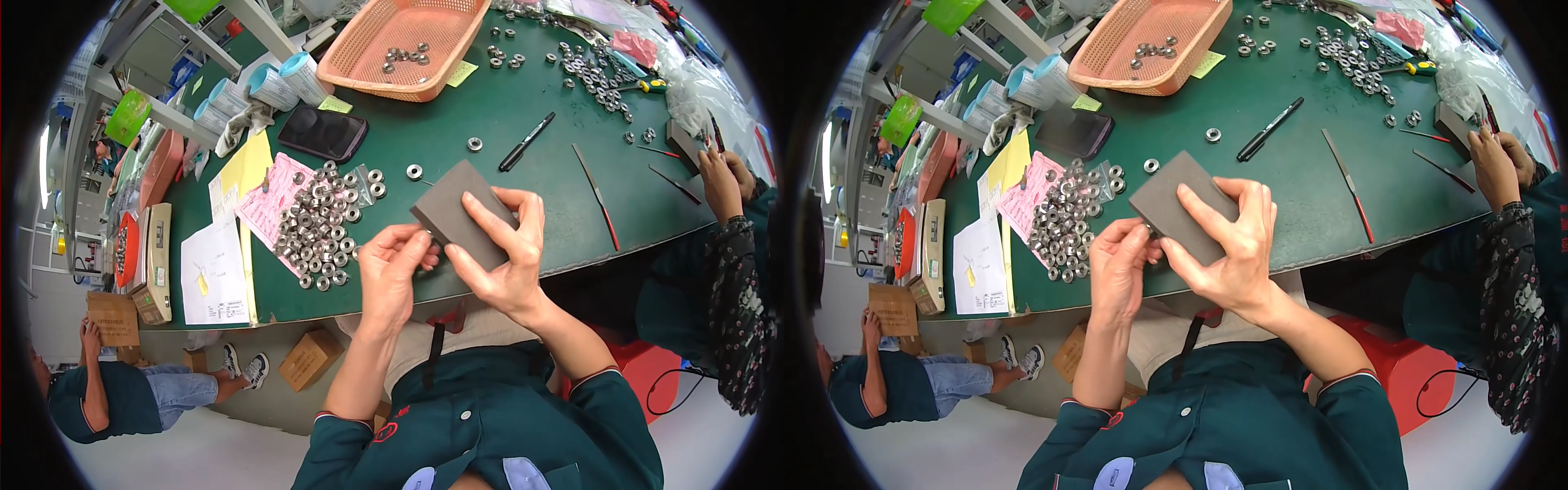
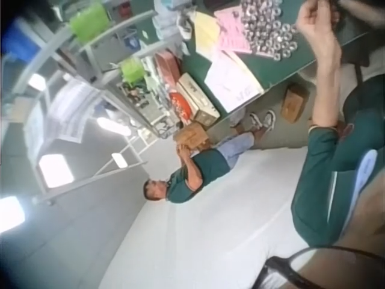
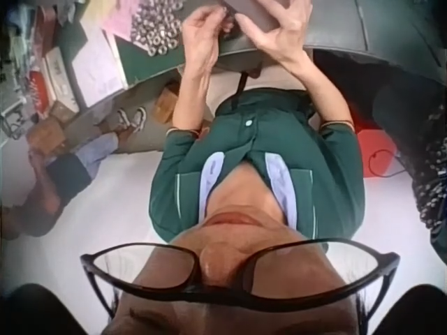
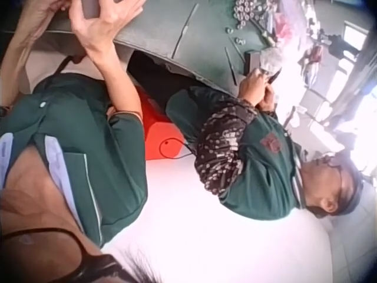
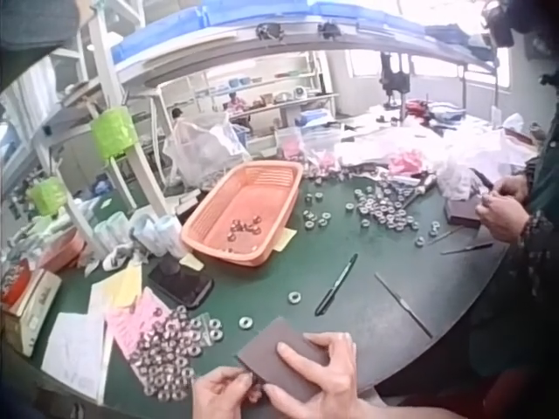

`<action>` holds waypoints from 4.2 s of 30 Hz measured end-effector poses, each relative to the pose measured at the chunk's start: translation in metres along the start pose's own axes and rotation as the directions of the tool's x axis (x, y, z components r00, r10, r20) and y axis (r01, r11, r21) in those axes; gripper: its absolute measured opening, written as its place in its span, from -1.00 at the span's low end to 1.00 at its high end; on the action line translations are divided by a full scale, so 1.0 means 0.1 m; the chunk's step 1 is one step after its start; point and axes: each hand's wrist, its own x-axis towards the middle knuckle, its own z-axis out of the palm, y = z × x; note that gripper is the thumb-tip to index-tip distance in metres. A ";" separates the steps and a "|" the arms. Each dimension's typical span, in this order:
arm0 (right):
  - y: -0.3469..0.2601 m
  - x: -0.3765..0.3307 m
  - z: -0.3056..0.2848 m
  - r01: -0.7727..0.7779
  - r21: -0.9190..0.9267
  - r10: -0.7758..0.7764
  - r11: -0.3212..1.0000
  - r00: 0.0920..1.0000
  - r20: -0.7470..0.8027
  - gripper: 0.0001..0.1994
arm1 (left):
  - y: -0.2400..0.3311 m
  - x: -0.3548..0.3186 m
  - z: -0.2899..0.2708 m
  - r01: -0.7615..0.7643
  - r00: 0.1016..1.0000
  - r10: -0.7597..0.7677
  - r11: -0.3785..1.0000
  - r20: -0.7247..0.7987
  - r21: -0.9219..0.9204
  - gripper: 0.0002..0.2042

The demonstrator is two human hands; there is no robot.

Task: Deburring and cleaning small metal parts using a tool and sanding block at a workbench.

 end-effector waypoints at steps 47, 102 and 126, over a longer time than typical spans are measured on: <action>0.02 0.01 -0.06 -0.080 -0.016 0.079 0.997 0.995 -0.062 -0.48 | 0.01 0.02 -0.09 0.085 0.996 -0.082 0.992 0.037 -0.093 -0.82; -0.09 -0.15 0.03 -0.096 0.076 0.102 0.993 0.991 -0.087 -0.48 | 0.00 -0.13 0.07 -0.063 0.998 0.062 0.997 0.007 0.050 -0.87; 0.37 0.05 -0.36 -0.048 -0.376 0.044 0.925 0.999 -0.021 -0.53 | 0.04 -0.07 -0.15 0.097 0.992 -0.094 0.995 0.082 -0.022 -0.82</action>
